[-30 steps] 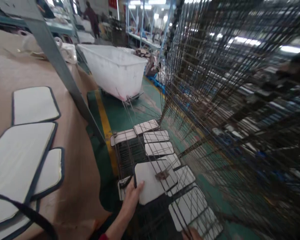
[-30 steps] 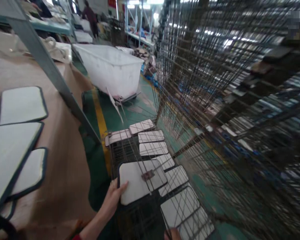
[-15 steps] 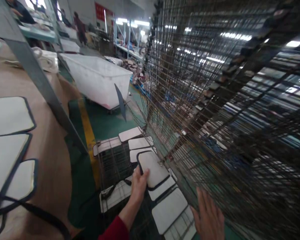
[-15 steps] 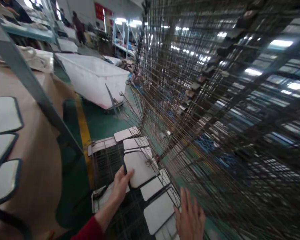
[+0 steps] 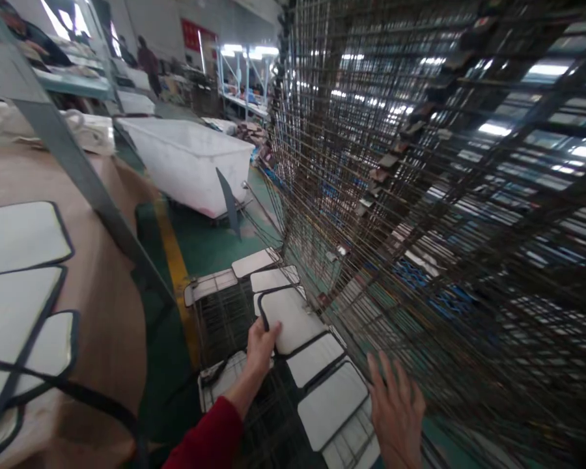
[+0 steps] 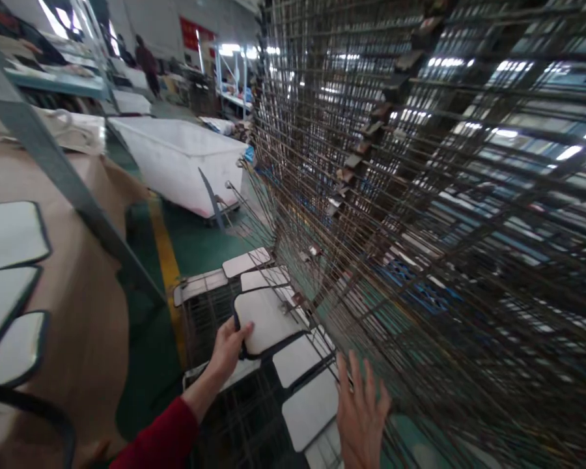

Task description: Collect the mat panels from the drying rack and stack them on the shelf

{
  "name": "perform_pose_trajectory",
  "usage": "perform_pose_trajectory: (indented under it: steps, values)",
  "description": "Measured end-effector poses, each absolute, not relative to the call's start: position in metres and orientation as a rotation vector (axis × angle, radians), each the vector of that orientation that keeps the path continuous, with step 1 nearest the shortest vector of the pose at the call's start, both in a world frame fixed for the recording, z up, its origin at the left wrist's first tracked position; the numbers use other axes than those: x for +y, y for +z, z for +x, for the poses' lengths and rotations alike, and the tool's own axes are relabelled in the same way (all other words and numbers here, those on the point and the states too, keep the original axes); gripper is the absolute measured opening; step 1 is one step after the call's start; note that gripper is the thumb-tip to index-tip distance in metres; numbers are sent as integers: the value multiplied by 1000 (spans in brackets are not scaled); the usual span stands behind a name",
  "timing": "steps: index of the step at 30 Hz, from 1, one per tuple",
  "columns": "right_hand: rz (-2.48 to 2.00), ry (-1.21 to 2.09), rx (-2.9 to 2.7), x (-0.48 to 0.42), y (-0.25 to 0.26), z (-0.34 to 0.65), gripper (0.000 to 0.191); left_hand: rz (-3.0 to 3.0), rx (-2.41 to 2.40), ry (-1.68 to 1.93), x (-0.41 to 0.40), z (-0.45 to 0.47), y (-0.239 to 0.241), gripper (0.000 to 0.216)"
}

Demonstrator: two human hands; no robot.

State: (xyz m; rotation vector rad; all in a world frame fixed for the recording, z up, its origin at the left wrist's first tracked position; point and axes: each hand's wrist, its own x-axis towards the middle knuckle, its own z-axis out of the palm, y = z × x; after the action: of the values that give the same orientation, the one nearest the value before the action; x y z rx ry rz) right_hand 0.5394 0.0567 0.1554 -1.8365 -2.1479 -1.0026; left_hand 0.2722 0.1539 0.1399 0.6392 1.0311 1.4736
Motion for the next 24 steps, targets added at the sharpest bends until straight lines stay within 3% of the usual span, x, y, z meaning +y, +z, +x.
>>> perform_pose_trajectory:
  steps: [10,17,24]
  values:
    - [-2003,-933,-1947,78,190,553,44,428,1278,1395,92,232,99,42]
    - [-1556,-956,-2177,73,180,560,59,389,1311,1398,73,214,91,49]
    - [-1333,-1161,-2184,66,160,551,63,363,1354,1461,64,196,89,59]
